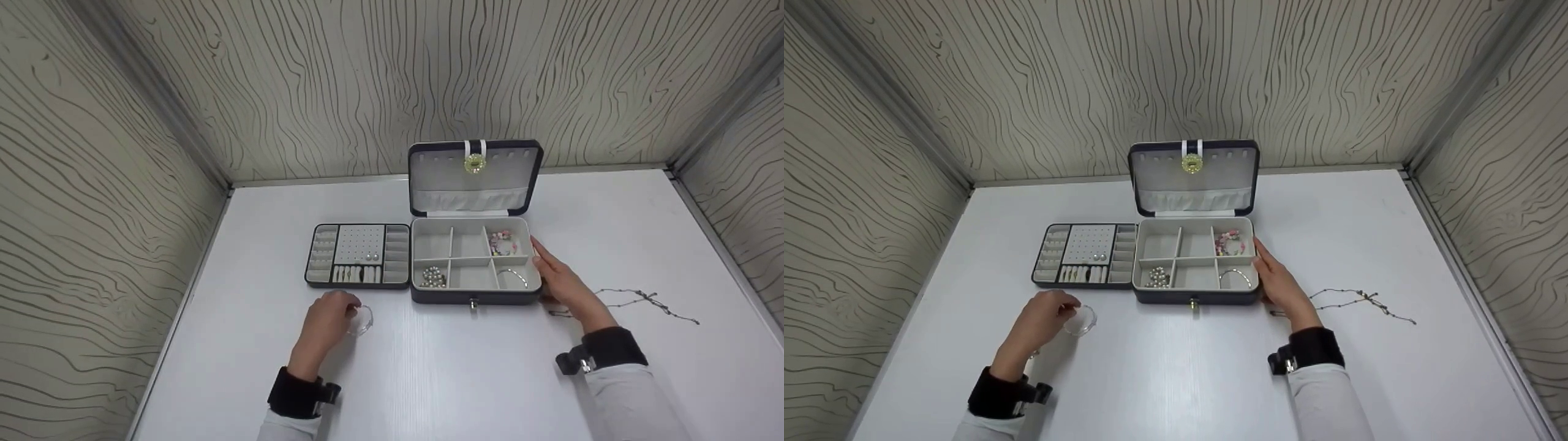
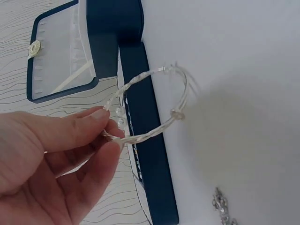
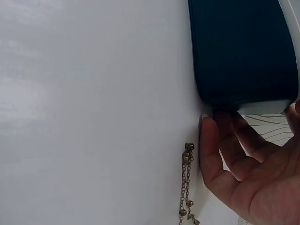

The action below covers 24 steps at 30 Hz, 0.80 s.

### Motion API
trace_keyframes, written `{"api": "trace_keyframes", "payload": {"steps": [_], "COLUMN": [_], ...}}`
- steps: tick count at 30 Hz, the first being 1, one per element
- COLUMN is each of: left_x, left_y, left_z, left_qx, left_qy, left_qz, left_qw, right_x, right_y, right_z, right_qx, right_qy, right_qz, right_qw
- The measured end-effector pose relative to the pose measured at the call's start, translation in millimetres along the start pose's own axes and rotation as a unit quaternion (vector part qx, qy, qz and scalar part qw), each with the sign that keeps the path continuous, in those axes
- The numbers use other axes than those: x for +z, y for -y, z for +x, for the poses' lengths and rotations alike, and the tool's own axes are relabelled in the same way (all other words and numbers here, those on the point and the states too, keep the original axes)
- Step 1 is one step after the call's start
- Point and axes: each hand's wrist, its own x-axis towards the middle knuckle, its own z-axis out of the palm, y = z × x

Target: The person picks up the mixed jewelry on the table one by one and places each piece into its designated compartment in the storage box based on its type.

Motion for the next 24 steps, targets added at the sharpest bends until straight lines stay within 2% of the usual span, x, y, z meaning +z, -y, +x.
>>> {"api": "trace_keyframes", "payload": {"steps": [7,13,18,20,24], "left_x": [-0.3,5.4,8.3,10.1,15.6], "left_y": [-16.4,-39.3,-61.1,-70.4,-90.0], "left_z": [3.5,10.3,19.7,25.3,38.1], "left_qx": [0.03,0.077,0.103,0.113,0.125], "left_qy": [-0.03,-0.042,-0.044,-0.057,-0.093], "left_qz": [-0.02,-0.051,-0.119,-0.139,-0.152], "left_qw": [0.9989,0.9949,0.9866,0.9821,0.976], "right_x": [-0.9,-0.6,0.5,0.5,0.8], "right_y": [-1.4,-2.5,-1.9,-1.9,-2.5], "right_z": [-0.6,0.5,1.3,1.1,0.5], "right_qx": [-0.002,-0.003,0.003,0.002,-0.003], "right_qy": [0.0,-0.004,-0.005,-0.004,-0.002], "right_qz": [-0.005,-0.013,-0.017,-0.015,-0.004], "right_qw": [1.0,0.9999,0.9998,0.9999,1.0]}}
